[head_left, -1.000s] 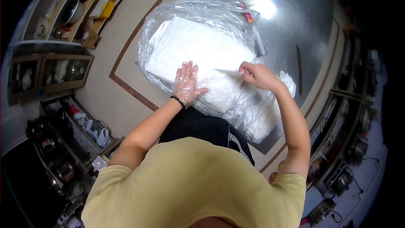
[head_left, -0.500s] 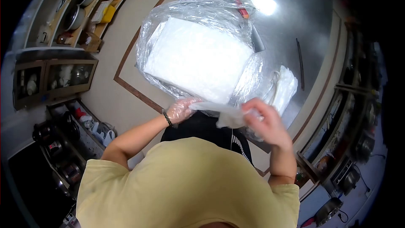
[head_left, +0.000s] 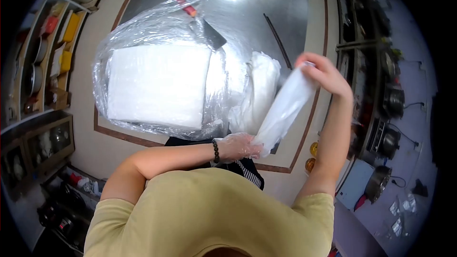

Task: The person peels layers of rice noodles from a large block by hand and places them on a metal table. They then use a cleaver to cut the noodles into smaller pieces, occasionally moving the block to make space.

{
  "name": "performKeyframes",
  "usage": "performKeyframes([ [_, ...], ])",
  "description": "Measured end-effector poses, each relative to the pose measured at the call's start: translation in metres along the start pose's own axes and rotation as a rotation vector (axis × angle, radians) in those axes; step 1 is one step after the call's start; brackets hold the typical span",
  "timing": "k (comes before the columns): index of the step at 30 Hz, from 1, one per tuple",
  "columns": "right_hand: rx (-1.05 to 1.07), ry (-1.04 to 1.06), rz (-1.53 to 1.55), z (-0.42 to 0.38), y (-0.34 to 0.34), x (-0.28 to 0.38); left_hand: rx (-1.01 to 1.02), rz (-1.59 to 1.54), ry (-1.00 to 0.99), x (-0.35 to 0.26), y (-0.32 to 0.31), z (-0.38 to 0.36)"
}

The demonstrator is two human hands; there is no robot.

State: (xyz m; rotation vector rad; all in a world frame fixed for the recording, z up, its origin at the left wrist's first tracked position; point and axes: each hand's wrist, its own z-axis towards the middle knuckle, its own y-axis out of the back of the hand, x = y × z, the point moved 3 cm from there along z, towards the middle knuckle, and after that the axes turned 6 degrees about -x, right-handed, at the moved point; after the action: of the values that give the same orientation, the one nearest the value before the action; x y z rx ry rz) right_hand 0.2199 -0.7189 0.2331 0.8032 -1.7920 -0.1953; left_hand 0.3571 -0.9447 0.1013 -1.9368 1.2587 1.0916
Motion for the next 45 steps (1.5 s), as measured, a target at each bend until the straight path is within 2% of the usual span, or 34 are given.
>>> performKeyframes([
  [2, 0.081, 0.089, -0.061, 0.035, -0.015, -0.044, 0.092, 0.356, -0.469, 0.011, -0.011, 0.016],
  [3, 0.130, 0.012, -0.117, 0.053, -0.027, -0.062, 0.223, -0.092, 0.191, 0.028, -0.011, 0.027],
  [4, 0.180, -0.060, -0.173, 0.064, -0.038, -0.076, 0.231, -0.096, 0.195, 0.037, -0.014, 0.026],
  [5, 0.184, -0.062, -0.166, 0.064, -0.045, -0.085, 0.198, -0.574, 0.466, 0.049, -0.013, 0.016],
  [6, 0.005, 0.060, -0.339, 0.069, -0.047, -0.088, 0.140, -1.058, 0.731, 0.058, -0.012, 0.006],
  [7, -0.177, 0.193, -0.503, 0.077, -0.049, -0.086, 0.112, -1.189, 0.809, 0.065, -0.006, 0.000],
  [8, -0.251, 0.207, -0.459, 0.079, -0.049, -0.080, 0.070, -1.205, 0.813, 0.066, 0.004, -0.010],
  [9, -0.320, 0.241, -0.403, 0.080, -0.046, -0.069, 0.058, -1.206, 0.700, 0.067, 0.020, -0.021],
  [10, -0.335, 0.180, -0.280, 0.086, -0.050, -0.060, 0.026, -1.199, 0.583, 0.070, 0.040, -0.036],
  [11, -0.344, 0.154, -0.179, 0.094, -0.057, -0.055, -0.061, -1.173, 0.482, 0.075, 0.059, -0.048],
  [12, -0.319, 0.132, -0.159, 0.098, -0.065, -0.040, -0.145, -1.190, 0.470, 0.082, 0.077, -0.064],
  [14, -0.261, 0.152, -0.144, 0.116, -0.092, -0.007, -0.499, -0.848, 0.215, 0.093, 0.120, -0.095],
  [16, -0.133, 0.195, -0.154, 0.135, -0.123, 0.018, -0.895, -0.515, 0.145, 0.109, 0.156, -0.138],
  [18, -0.068, 0.257, -0.195, 0.158, -0.161, 0.043, -1.320, -0.247, 0.003, 0.173, 0.183, -0.174],
  [20, 0.056, 0.398, -0.170, 0.185, -0.203, 0.066, -1.619, -0.150, 0.113, 0.158, 0.199, -0.224],
  [22, 0.135, 0.408, -0.188, 0.208, -0.243, 0.094, -1.774, -0.064, 0.272, 0.190, 0.211, -0.261],
  [23, 0.160, 0.433, -0.190, 0.217, -0.262, 0.107, -1.779, -0.079, 0.282, 0.195, 0.215, -0.272],
  [25, 0.195, 0.475, -0.172, 0.230, -0.293, 0.131, -1.702, -0.088, 0.474, 0.197, 0.221, -0.288],
  [26, 0.206, 0.478, -0.180, 0.231, -0.305, 0.139, -1.708, -0.102, 0.478, 0.199, 0.222, -0.290],
  [29, 0.224, 0.453, -0.084, 0.226, -0.329, 0.160, -1.469, 0.195, 0.655, 0.187, 0.226, -0.279],
  [31, 0.236, 0.448, -0.106, 0.213, -0.336, 0.160, -1.469, 0.199, 0.676, 0.198, 0.231, -0.271],
  [37, 0.245, 0.340, -0.124, 0.169, -0.323, 0.124, -1.409, 0.177, 0.791, 0.200, 0.243, -0.262],
  [39, 0.167, 0.271, -0.028, 0.156, -0.313, 0.106, -1.288, 0.208, 0.797, 0.203, 0.245, -0.259],
  [43, 0.048, 0.192, 0.049, 0.135, -0.296, 0.073, -1.281, 0.257, 0.777, 0.189, 0.246, -0.255],
  [45, 0.010, 0.172, 0.091, 0.125, -0.288, 0.060, -1.340, 0.280, 0.879, 0.187, 0.244, -0.250],
])
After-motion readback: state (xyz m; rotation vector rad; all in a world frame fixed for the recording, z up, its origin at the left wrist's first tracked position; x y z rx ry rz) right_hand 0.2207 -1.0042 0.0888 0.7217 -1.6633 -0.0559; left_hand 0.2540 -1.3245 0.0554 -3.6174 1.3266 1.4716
